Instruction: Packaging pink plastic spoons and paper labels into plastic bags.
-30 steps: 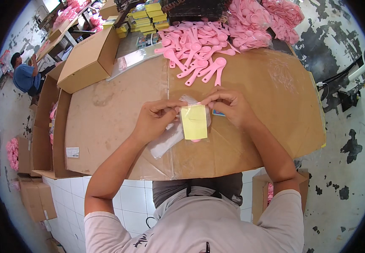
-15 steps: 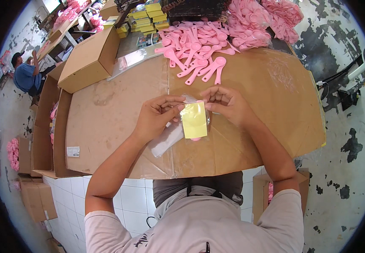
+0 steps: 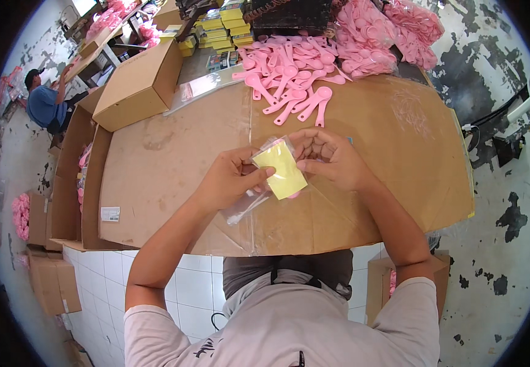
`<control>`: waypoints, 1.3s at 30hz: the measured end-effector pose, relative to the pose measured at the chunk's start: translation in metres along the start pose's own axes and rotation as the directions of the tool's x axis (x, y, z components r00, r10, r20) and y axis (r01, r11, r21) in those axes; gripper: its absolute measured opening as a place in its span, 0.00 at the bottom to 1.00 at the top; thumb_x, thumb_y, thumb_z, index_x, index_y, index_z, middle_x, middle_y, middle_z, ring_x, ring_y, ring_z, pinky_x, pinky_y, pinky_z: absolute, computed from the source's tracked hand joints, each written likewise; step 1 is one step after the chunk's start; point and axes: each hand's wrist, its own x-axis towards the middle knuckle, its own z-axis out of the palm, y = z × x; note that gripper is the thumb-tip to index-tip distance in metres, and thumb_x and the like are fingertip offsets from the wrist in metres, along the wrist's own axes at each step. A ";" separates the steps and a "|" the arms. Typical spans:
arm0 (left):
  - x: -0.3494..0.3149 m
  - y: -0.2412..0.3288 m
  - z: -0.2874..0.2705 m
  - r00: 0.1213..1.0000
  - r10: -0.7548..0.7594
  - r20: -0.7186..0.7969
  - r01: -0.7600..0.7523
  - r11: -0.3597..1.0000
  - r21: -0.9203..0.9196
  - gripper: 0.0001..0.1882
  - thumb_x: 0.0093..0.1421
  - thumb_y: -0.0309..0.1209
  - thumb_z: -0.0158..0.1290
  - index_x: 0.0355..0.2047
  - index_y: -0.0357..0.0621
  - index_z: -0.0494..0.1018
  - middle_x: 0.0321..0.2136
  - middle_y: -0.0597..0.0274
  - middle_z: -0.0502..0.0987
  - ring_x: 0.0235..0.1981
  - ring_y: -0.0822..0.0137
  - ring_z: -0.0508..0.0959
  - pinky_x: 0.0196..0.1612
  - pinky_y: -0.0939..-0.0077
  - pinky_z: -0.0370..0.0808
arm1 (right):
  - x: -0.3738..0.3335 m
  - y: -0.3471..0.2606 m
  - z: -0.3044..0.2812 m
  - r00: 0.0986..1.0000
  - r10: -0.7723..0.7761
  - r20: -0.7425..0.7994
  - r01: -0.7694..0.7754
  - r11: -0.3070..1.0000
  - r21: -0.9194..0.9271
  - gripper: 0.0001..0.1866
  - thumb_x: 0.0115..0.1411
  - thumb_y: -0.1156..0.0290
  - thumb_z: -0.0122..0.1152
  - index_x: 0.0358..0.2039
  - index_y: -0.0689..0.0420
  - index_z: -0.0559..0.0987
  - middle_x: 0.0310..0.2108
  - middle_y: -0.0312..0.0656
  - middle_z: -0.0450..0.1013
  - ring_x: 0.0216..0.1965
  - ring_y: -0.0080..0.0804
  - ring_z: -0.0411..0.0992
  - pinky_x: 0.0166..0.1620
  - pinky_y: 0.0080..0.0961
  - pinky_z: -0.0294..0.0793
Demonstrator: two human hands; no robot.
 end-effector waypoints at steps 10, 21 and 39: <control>-0.104 -0.030 -0.136 0.574 0.214 -0.791 -0.072 0.975 0.211 0.19 0.69 0.32 0.54 0.57 0.38 0.71 0.45 0.61 0.79 0.39 0.76 0.80 0.39 0.82 0.78 | -0.006 -0.010 -0.029 0.946 -0.245 -0.210 0.040 0.736 -0.676 0.17 0.61 0.76 0.63 0.51 0.62 0.77 0.42 0.44 0.75 0.45 0.35 0.76 0.50 0.31 0.76; -0.051 -0.001 -0.089 0.878 0.180 -0.444 -0.041 0.951 0.305 0.21 0.67 0.36 0.57 0.57 0.40 0.76 0.47 0.61 0.81 0.42 0.70 0.81 0.47 0.73 0.78 | -0.013 -0.019 -0.063 0.942 -0.326 -0.078 0.048 0.362 -0.931 0.16 0.57 0.69 0.66 0.45 0.61 0.81 0.41 0.48 0.75 0.47 0.47 0.71 0.52 0.40 0.71; 0.020 -0.015 0.002 0.917 0.289 -0.276 -0.045 0.762 0.646 0.09 0.59 0.28 0.63 0.39 0.39 0.78 0.33 0.54 0.77 0.35 0.58 0.79 0.41 0.66 0.76 | -0.015 -0.021 -0.031 0.994 -0.041 -0.102 0.012 0.964 -0.267 0.10 0.58 0.73 0.67 0.39 0.62 0.80 0.35 0.40 0.77 0.39 0.29 0.75 0.45 0.29 0.73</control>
